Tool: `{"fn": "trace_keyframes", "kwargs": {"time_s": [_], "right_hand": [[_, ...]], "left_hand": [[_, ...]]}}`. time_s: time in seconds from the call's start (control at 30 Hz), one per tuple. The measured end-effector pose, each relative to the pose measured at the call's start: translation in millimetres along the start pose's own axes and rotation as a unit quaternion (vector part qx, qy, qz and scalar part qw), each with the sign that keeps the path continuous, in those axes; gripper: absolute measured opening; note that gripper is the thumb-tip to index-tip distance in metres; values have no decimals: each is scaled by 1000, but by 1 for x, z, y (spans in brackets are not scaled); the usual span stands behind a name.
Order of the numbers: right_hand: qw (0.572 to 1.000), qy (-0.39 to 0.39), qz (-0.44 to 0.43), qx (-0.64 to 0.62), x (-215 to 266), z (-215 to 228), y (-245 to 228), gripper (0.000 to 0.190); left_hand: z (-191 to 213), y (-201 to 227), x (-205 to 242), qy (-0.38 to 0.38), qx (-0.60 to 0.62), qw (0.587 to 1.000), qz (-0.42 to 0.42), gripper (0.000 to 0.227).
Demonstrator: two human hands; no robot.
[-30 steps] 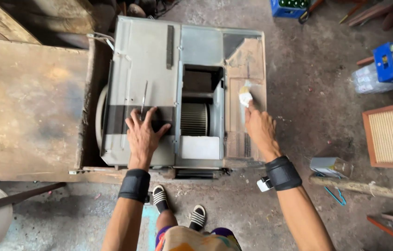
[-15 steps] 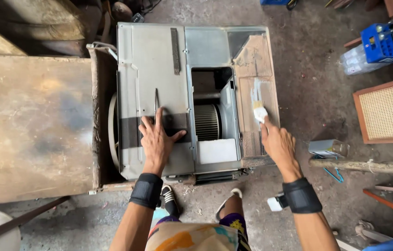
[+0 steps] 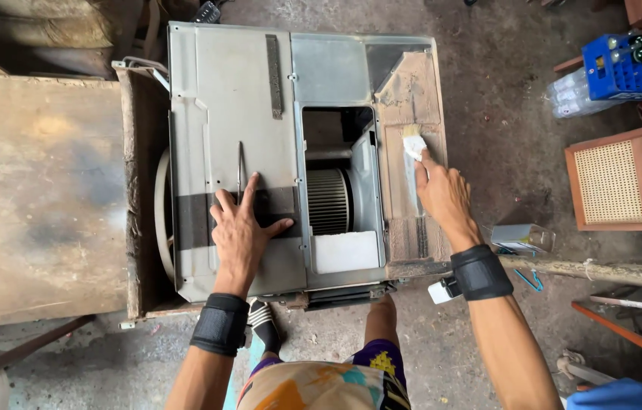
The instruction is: Clean the internal components of an air conditioning unit using a brush and a small tool.
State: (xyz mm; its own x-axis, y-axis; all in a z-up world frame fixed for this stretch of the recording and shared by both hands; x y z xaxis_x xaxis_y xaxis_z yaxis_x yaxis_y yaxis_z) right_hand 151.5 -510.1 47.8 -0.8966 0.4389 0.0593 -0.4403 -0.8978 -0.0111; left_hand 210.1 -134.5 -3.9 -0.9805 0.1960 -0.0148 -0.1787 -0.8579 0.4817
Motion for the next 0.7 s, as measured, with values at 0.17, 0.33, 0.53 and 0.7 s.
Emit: {"fn": "trace_keyframes", "kwargs": {"time_s": [0.17,0.33,0.53,0.7], "right_hand": [[1000,-8,0,-3,39,5,-4,43],[998,-54,-4,25,106,-19,2,45],[999,-8,17,34,58,-17,-10,44],[999,-32,8,11,-3,-9,-18,44]], "left_hand": [[8,2,-1,-4,24,1000,14,111],[4,1,1,-9,26,1000,7,110],[2,1,-2,-27,24,999,15,110],[-1,1,-7,-19,20,1000,10,110]]}}
Point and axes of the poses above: each hand's wrist, its own x-axis away from the middle knuckle, its own z-axis out of the back of the hand, y = z × x, the point moved 9 cm from there along -x, towards the middle knuckle, and after that the axes turned 6 degrees about x, right-handed, at the moved point
